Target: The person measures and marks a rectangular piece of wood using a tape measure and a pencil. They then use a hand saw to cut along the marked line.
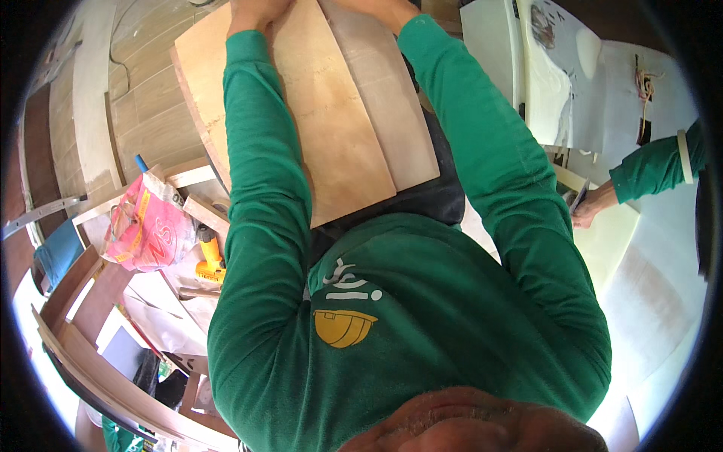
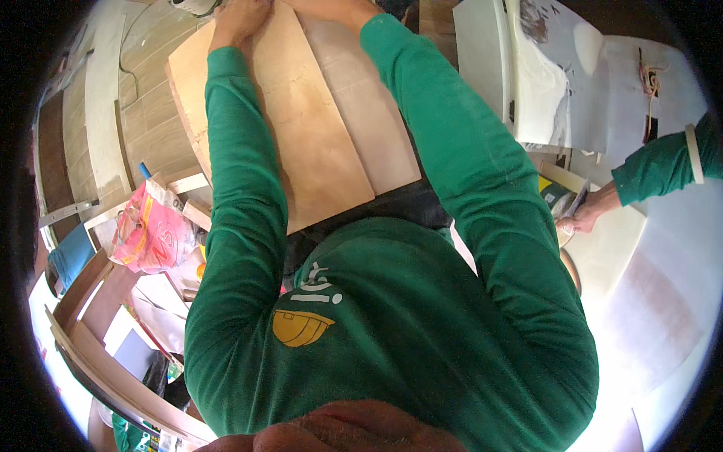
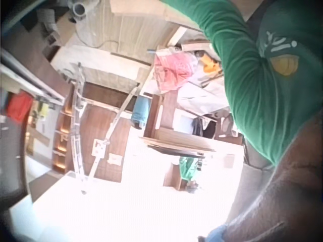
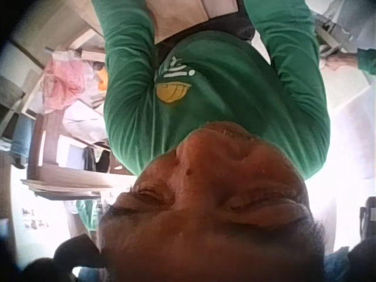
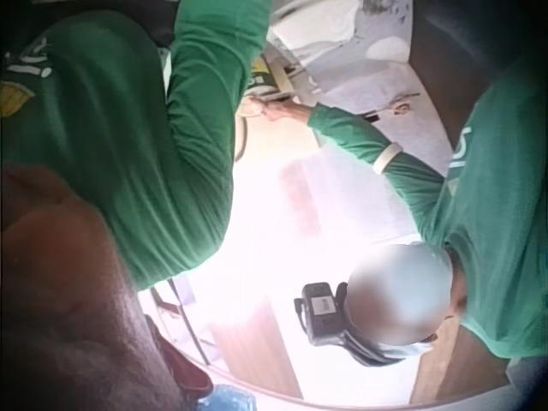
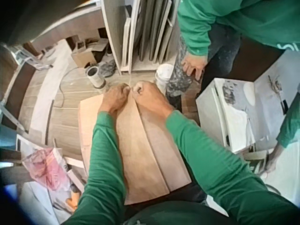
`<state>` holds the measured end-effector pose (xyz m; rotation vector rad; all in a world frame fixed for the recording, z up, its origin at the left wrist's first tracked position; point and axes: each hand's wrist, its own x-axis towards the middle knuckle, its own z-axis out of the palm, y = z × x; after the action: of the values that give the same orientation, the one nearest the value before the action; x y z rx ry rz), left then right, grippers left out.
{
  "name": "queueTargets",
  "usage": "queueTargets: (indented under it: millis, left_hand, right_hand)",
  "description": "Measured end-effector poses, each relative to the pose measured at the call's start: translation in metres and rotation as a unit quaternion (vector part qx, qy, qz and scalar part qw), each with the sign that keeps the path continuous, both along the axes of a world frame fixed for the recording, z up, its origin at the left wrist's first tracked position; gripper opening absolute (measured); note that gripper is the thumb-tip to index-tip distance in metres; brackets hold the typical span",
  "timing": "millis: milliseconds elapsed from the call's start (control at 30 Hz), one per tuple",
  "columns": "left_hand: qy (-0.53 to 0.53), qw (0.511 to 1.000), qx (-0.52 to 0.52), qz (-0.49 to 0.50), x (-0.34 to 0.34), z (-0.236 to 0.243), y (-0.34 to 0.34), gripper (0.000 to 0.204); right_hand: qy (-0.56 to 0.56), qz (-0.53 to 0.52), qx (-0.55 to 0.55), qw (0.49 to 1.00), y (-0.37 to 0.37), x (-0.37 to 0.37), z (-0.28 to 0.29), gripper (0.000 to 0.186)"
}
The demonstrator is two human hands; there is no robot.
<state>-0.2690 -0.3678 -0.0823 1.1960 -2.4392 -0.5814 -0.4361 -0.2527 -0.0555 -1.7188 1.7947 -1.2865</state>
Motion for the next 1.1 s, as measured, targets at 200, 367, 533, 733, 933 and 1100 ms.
queueTargets:
  millis: [200,367,533,733,933,1100]
  left_hand:
    - [0.025,0.998,-0.020,-0.046,0.011,-0.005,-0.006,0.045]
    - [-0.006,0.999,-0.008,-0.039,0.003,-0.012,-0.011,0.048]
    - [-0.025,0.999,-0.014,-0.033,0.009,-0.026,-0.024,0.050]
    - [-0.017,0.998,-0.001,-0.052,-0.003,-0.027,-0.022,0.048]
    - [-0.015,0.999,-0.040,-0.033,0.008,-0.023,-0.017,0.046]
    - [0.046,0.996,-0.067,-0.022,0.008,-0.020,-0.011,0.043]
  right_hand:
    - [-0.016,-0.008,0.187,0.982,0.083,0.022,0.040,0.028]
    - [0.031,0.019,0.231,0.972,0.185,0.039,0.035,0.025]
    - [-0.112,0.057,0.283,0.951,0.288,0.071,0.068,0.018]
    - [-0.062,0.099,0.455,0.883,0.345,0.084,0.096,0.012]
    - [-0.122,-0.025,0.218,0.968,0.292,0.045,0.109,0.018]
    - [-0.068,-0.049,0.003,0.996,0.145,0.018,0.035,0.025]
